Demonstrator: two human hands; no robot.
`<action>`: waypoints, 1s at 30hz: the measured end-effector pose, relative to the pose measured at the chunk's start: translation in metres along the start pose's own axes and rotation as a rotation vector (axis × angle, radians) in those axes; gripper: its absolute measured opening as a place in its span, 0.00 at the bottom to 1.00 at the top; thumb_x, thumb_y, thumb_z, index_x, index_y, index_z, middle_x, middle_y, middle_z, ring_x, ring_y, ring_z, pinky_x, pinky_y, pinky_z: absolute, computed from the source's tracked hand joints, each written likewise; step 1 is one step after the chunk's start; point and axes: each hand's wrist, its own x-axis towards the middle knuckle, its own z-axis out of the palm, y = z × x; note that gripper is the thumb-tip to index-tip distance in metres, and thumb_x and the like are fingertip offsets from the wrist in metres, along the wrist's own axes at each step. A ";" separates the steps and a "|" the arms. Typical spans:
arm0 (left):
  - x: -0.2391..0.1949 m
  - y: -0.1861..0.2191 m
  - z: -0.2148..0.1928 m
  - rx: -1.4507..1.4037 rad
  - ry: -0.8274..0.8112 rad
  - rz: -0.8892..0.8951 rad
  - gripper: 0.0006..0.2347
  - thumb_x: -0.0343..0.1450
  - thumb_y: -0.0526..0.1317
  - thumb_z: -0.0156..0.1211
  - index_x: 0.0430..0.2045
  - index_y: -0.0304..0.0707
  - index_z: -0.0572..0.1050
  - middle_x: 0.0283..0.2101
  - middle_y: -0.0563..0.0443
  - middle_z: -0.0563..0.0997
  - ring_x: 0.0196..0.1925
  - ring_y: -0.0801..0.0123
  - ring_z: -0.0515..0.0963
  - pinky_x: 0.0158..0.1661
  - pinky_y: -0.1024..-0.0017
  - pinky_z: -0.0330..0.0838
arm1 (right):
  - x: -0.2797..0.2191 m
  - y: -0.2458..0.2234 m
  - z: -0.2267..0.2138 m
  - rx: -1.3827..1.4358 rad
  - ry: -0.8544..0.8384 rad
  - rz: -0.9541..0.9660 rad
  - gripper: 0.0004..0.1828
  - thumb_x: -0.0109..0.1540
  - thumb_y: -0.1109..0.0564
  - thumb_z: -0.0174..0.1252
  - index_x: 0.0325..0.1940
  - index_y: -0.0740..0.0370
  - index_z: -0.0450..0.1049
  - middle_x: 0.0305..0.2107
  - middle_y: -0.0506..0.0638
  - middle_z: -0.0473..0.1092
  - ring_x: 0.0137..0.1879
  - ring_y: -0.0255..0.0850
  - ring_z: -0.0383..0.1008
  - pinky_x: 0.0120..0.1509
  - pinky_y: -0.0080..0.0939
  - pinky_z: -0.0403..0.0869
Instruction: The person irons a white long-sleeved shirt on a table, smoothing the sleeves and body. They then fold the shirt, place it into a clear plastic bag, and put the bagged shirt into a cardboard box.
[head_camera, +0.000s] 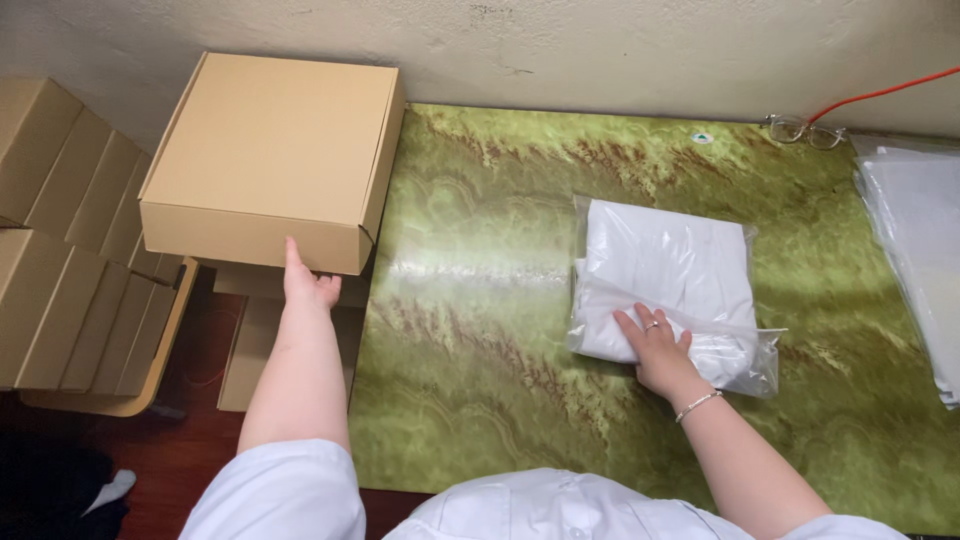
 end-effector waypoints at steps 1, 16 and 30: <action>-0.016 0.007 0.009 -0.090 0.001 0.025 0.51 0.72 0.65 0.85 0.81 0.50 0.51 0.79 0.42 0.64 0.80 0.44 0.68 0.79 0.42 0.64 | 0.001 0.002 0.006 0.018 0.016 0.014 0.67 0.66 0.68 0.68 0.96 0.23 0.39 0.92 0.48 0.36 0.96 0.61 0.35 0.87 0.95 0.44; 0.022 -0.054 0.002 -0.090 -0.217 -0.094 0.21 0.72 0.38 0.86 0.59 0.46 0.84 0.60 0.45 0.91 0.60 0.54 0.92 0.61 0.48 0.90 | -0.030 0.030 0.009 0.329 0.097 0.099 0.58 0.64 0.75 0.51 0.92 0.24 0.57 0.90 0.49 0.50 0.95 0.62 0.44 0.91 0.90 0.44; -0.254 -0.348 0.007 0.196 -0.302 -0.446 0.23 0.76 0.45 0.81 0.65 0.52 0.77 0.68 0.47 0.84 0.67 0.49 0.86 0.63 0.44 0.87 | -0.086 0.165 0.016 0.658 0.255 0.234 0.53 0.63 0.77 0.43 0.83 0.30 0.75 0.82 0.59 0.67 0.90 0.65 0.59 0.92 0.77 0.57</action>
